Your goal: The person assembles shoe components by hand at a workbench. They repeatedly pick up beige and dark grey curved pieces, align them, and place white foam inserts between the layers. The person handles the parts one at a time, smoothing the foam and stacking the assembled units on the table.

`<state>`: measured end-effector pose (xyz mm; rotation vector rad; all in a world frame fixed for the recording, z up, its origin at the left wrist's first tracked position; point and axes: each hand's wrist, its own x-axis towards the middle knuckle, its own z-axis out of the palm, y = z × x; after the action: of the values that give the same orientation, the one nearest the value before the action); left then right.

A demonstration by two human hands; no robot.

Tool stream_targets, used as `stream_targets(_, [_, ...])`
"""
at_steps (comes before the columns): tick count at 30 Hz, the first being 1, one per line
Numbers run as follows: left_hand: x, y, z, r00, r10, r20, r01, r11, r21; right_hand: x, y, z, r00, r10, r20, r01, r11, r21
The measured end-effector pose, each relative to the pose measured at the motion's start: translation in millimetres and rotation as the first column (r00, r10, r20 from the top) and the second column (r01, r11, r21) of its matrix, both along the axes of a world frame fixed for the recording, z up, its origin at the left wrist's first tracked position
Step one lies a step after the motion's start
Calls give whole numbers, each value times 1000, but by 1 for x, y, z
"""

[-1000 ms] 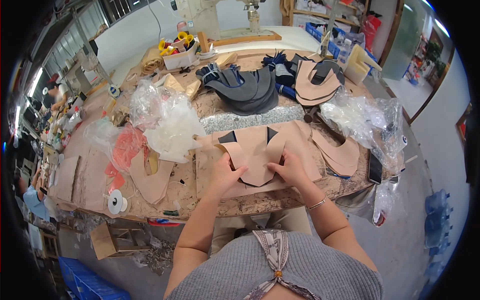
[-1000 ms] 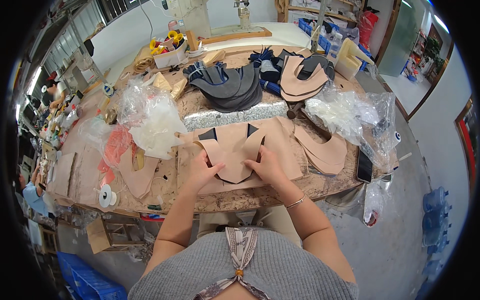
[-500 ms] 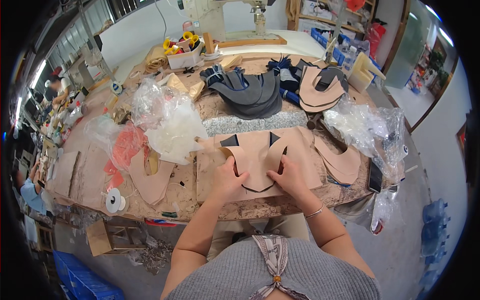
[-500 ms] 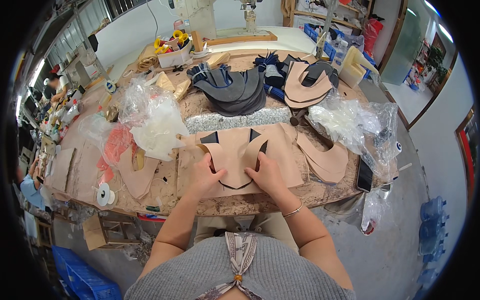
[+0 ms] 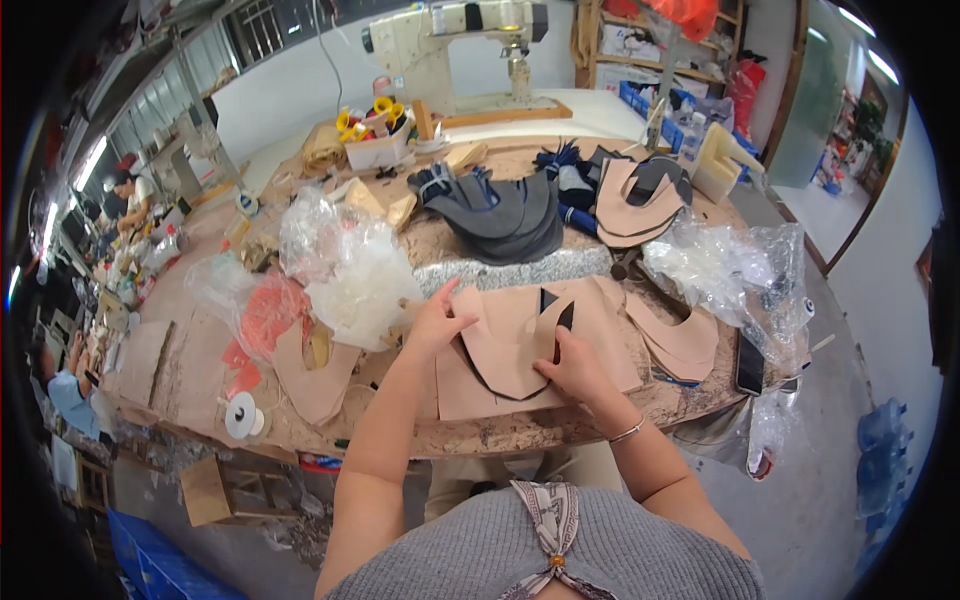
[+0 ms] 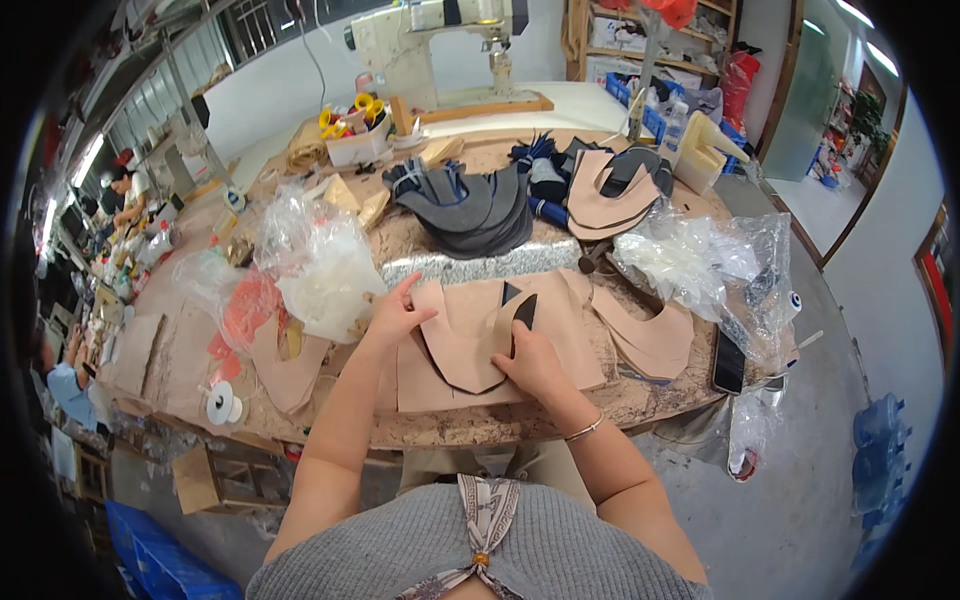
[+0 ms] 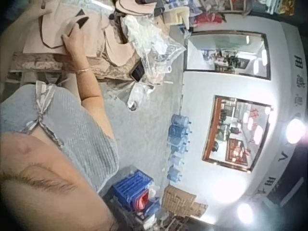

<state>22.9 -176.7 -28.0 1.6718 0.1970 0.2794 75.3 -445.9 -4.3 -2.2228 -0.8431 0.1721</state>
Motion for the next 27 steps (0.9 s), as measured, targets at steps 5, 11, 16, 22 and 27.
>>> stream_targets(5, [2, -3, 21, 971, 115, -210, -94, 990, 107, 1, -1, 5, 999, 11, -46, -12, 999, -39])
stream_targets(11, [4, -6, 26, 962, 146, -231, -104, 978, 183, 2, -3, 7, 996, 25, -82, -29, 998, -55])
stream_targets(16, [10, -6, 27, 936, 207, -284, -113, 943, 314, 4, -4, -1, 993, 55, -106, -51, 998, 42])
stream_targets(22, [6, -13, 19, 925, 379, -5, -218, 543, 811, 5, -2, 2, 991, 49, -125, -50, 999, -2])
stream_targets(27, [-27, -89, 6, 989, 21, -143, 138, 169, 976, 11, 1, -6, 998, 31, -49, -33, 999, -36])
